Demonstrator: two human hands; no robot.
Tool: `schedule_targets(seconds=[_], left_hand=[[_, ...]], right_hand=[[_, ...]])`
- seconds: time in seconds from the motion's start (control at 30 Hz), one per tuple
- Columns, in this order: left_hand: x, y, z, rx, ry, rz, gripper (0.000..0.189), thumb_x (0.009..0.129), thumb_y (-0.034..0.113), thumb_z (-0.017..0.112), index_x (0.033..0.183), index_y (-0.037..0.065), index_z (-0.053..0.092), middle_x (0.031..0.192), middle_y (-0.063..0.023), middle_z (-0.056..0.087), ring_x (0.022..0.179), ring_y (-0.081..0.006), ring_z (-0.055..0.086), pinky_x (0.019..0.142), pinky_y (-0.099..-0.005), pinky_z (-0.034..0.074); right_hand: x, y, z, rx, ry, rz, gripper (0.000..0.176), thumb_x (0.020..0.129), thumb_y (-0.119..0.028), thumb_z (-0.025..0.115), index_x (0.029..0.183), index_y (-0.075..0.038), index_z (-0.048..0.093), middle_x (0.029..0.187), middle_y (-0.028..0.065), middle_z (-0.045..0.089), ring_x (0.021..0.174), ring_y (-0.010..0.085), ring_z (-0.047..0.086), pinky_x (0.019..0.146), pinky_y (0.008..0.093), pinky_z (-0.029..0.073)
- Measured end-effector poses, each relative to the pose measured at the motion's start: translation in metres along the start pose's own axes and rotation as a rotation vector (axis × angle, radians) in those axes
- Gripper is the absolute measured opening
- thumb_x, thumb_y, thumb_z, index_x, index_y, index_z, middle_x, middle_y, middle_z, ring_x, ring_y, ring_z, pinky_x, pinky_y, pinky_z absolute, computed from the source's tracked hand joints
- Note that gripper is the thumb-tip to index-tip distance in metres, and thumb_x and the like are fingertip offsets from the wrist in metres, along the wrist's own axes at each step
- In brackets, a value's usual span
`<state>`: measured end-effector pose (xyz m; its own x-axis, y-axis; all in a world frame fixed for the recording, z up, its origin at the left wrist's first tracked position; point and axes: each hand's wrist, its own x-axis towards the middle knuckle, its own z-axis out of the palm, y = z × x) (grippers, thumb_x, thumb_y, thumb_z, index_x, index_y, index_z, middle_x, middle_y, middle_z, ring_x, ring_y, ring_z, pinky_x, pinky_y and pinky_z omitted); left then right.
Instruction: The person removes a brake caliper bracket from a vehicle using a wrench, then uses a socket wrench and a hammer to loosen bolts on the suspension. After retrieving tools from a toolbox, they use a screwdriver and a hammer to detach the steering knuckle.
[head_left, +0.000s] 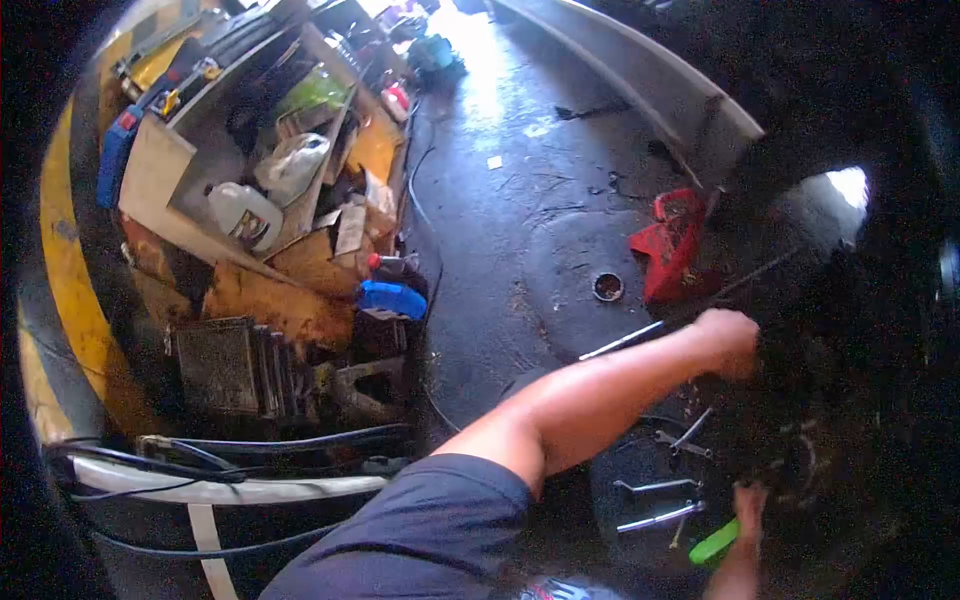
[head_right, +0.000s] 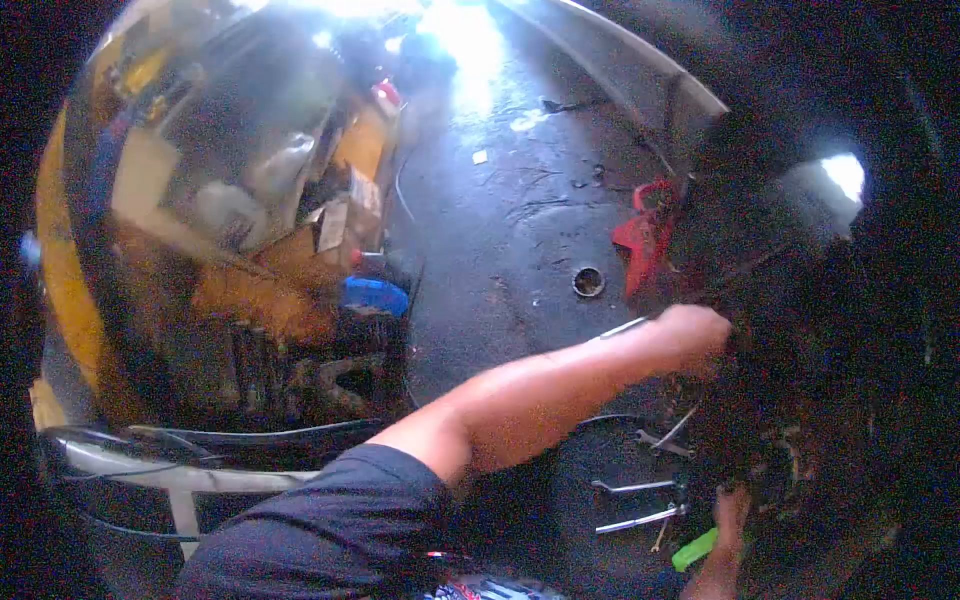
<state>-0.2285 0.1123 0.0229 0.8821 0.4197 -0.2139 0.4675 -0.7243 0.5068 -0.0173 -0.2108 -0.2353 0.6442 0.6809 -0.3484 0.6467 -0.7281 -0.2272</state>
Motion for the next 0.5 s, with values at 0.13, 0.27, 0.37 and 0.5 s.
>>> schedule_targets(seconds=[0.13, 0.27, 0.37, 0.5], left_hand=[[-0.002, -0.034, -0.005, -0.323, 0.146, -0.105, 0.044, 0.076, 0.044, 0.055, 0.085, 0.001, 0.058, 0.083, -0.0205, 0.061, 0.078, -0.0359, 0.059, 0.067, -0.0448, 0.048], [-0.052, -0.080, -0.039, -0.416, 0.065, -0.346, 0.044, 0.075, 0.042, 0.054, 0.086, 0.000, 0.060, 0.085, -0.0201, 0.061, 0.081, -0.0358, 0.058, 0.070, -0.0439, 0.048], [-0.112, -0.123, -0.055, -0.465, 0.146, -0.532, 0.045, 0.076, 0.042, 0.052, 0.085, -0.001, 0.061, 0.085, -0.0207, 0.061, 0.081, -0.0366, 0.058, 0.072, -0.0437, 0.047], [-0.206, -0.163, -0.088, -0.590, 0.066, -0.870, 0.043, 0.076, 0.041, 0.052, 0.089, 0.001, 0.062, 0.090, -0.0206, 0.060, 0.086, -0.0352, 0.058, 0.073, -0.0430, 0.047]], right_hand=[[-0.063, -0.070, -0.017, 0.081, -0.179, 0.023, 0.036, 0.068, -0.023, 0.065, 0.091, 0.002, 0.055, 0.093, 0.0220, 0.057, 0.085, 0.0361, 0.055, 0.077, 0.0432, 0.044], [-0.126, -0.121, -0.048, 0.133, -0.200, -0.133, 0.016, 0.061, -0.015, 0.063, 0.071, -0.002, 0.059, 0.071, 0.0159, 0.061, 0.068, 0.0331, 0.059, 0.065, 0.0388, 0.046], [-0.137, -0.144, -0.073, 0.042, -0.683, -0.068, 0.044, 0.065, -0.030, 0.070, 0.097, -0.001, 0.058, 0.091, 0.0193, 0.060, 0.085, 0.0301, 0.058, 0.074, 0.0401, 0.046], [-0.159, -0.281, -0.192, 0.015, -0.676, -0.206, 0.030, 0.073, -0.027, 0.064, 0.090, -0.002, 0.060, 0.090, 0.0179, 0.061, 0.085, 0.0334, 0.057, 0.075, 0.0378, 0.045]])
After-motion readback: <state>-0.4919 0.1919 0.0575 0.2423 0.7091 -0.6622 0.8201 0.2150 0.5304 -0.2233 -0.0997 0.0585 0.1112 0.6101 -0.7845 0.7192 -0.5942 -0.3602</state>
